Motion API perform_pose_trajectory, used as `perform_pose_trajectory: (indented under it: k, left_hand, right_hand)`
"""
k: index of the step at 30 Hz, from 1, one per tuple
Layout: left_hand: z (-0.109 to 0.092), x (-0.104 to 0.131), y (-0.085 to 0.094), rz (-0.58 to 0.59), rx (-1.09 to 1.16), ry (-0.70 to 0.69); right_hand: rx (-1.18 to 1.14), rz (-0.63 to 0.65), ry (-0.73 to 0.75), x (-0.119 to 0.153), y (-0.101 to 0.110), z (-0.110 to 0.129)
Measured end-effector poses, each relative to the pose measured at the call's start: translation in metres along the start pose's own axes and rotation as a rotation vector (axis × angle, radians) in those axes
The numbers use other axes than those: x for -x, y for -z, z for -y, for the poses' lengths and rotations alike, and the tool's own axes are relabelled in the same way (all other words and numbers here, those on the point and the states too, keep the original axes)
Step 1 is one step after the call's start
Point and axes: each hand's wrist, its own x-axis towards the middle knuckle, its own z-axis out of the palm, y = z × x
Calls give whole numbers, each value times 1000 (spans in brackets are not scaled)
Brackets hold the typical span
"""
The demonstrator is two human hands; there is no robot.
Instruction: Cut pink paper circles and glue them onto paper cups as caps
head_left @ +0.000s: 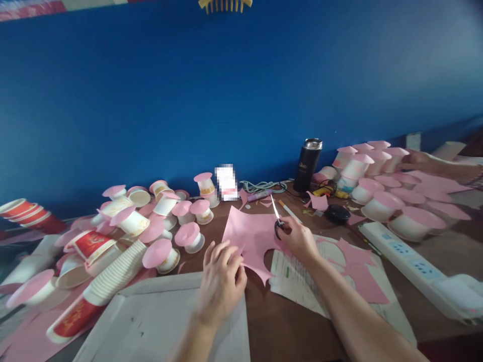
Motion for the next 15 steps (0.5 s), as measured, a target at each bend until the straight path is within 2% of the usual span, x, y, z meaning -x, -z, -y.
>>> perform_pose_trajectory:
  k: [4, 7, 9, 12, 15]
  left_hand:
    - [6, 1, -1, -53, -67, 26]
    - [9, -3, -2, -101, -75, -23]
    - [9, -8, -3, -88, -80, -73]
    - [7, -9, -6, -31, -93, -84]
    - [9, -2, -9, 28, -123, 15]
  right_hand:
    - [72, 18, 52, -1, -1, -1]
    - [133, 43, 87, -1, -2, 0]
    - [149, 56, 116, -1, -3, 1]
    - [57, 68, 157, 0, -5, 4]
    - [-174, 151, 159, 3, -6, 11]
